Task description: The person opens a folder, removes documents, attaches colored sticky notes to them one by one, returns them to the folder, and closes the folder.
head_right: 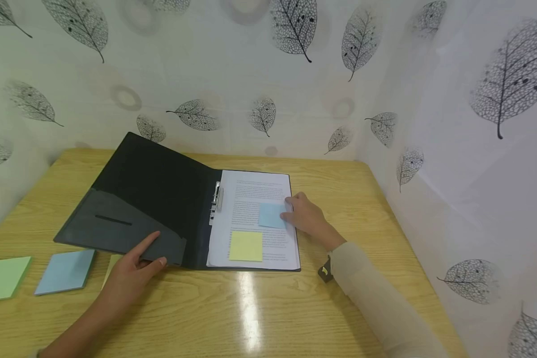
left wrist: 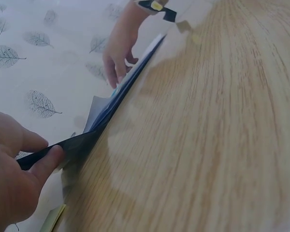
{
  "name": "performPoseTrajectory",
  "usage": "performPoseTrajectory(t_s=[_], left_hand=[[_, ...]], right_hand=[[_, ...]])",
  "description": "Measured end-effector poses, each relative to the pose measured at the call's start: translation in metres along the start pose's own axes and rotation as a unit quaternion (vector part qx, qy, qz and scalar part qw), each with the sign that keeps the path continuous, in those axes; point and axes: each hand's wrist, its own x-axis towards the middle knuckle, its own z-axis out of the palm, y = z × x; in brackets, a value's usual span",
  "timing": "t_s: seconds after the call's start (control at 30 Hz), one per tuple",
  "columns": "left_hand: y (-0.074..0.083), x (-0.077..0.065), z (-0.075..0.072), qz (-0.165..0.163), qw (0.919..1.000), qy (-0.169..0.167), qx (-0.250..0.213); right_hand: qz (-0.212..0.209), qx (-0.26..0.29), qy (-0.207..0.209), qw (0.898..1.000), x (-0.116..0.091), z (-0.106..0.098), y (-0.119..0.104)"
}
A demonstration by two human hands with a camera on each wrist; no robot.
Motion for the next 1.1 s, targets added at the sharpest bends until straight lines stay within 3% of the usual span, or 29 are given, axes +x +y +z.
performPoseTrajectory(t_s=[0.23,0.4,0.47,0.57,0.7,0.87,1.1], left_hand=[[-0.004,-0.004,-0.006,-0.010,0.9995,-0.029,0.001],[0.006,-0.008,-0.021,-0.029,0.9961,-0.070,0.046],[0.015,-0.008,-0.027,-0.016,0.9930,-0.076,0.089],[0.031,0.001,-0.032,0.031,0.9841,-0.072,0.159],[0.053,0.035,-0.033,0.086,0.9734,-0.074,0.199],[0.071,0.098,-0.023,0.124,0.9697,-0.093,0.189],[0.078,0.175,0.002,0.115,0.9690,-0.068,0.207]], right_hand=[[-0.007,-0.001,0.003,1.000,0.001,0.002,0.000],[-0.014,-0.007,-0.001,1.000,0.001,0.002,0.000],[-0.014,-0.006,-0.005,1.000,0.000,0.001,0.001],[-0.011,-0.003,-0.010,1.000,-0.001,-0.001,0.003],[-0.011,-0.004,-0.012,1.000,-0.001,-0.002,0.006],[-0.015,-0.006,-0.022,1.000,0.001,0.000,0.008],[-0.014,-0.015,-0.028,0.999,0.003,0.002,0.004]])
